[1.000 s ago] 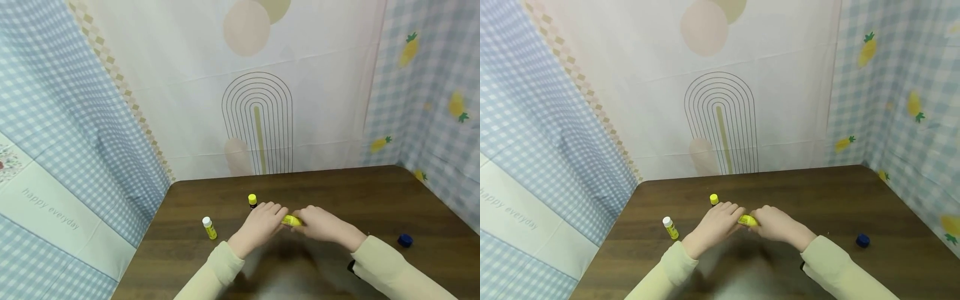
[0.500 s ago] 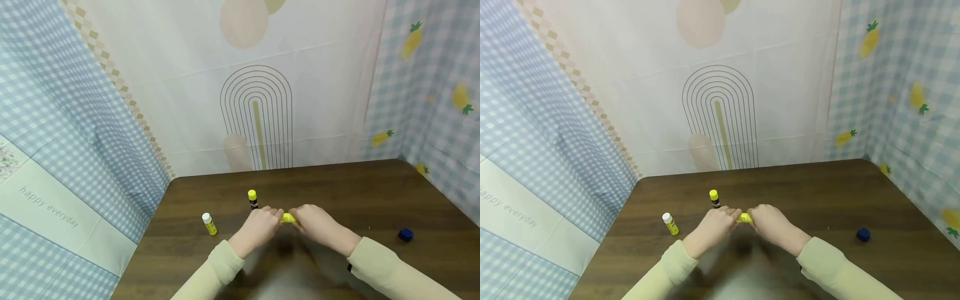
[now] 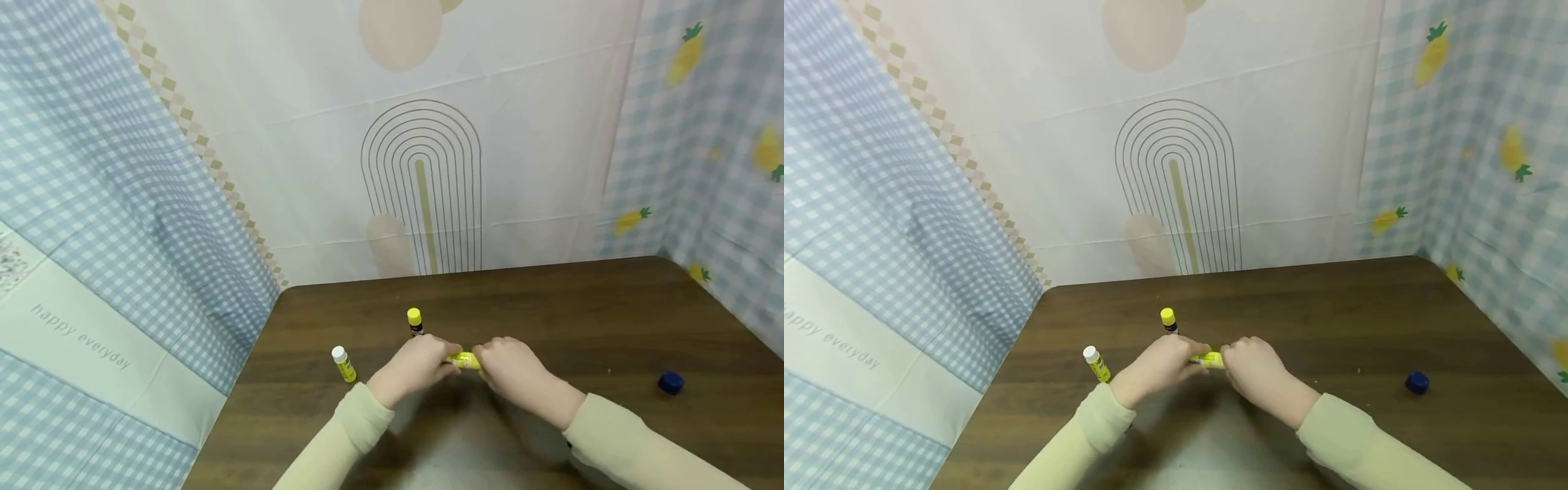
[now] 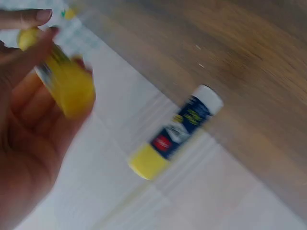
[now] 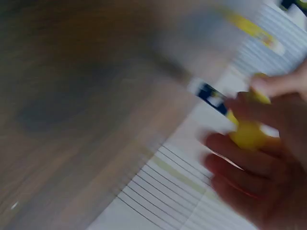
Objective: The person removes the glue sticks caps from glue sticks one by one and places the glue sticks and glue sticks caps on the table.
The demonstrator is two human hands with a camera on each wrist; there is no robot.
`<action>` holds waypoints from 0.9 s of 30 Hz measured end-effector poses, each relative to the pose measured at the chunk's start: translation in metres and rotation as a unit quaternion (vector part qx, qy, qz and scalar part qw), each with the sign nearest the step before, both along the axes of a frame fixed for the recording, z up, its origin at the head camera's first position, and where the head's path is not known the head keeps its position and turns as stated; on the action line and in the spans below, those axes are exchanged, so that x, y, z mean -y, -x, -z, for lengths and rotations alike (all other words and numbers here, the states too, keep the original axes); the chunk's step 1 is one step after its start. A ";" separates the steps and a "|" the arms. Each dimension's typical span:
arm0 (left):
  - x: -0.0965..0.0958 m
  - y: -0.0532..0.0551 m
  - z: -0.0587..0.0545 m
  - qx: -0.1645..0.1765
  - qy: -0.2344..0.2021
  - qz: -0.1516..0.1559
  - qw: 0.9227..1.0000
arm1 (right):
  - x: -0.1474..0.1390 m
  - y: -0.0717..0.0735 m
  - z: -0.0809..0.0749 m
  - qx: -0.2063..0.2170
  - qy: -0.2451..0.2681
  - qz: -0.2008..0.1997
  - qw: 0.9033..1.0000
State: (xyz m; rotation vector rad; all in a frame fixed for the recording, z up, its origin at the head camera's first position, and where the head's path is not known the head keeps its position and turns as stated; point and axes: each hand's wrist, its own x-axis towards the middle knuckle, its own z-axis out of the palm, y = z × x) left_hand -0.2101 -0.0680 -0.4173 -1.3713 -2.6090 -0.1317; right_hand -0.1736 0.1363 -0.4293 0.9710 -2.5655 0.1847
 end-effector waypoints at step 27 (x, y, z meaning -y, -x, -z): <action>0.011 -0.011 -0.025 0.070 -0.033 -0.032 0.997 | -0.005 -0.007 -0.002 -0.208 0.017 -0.087 0.974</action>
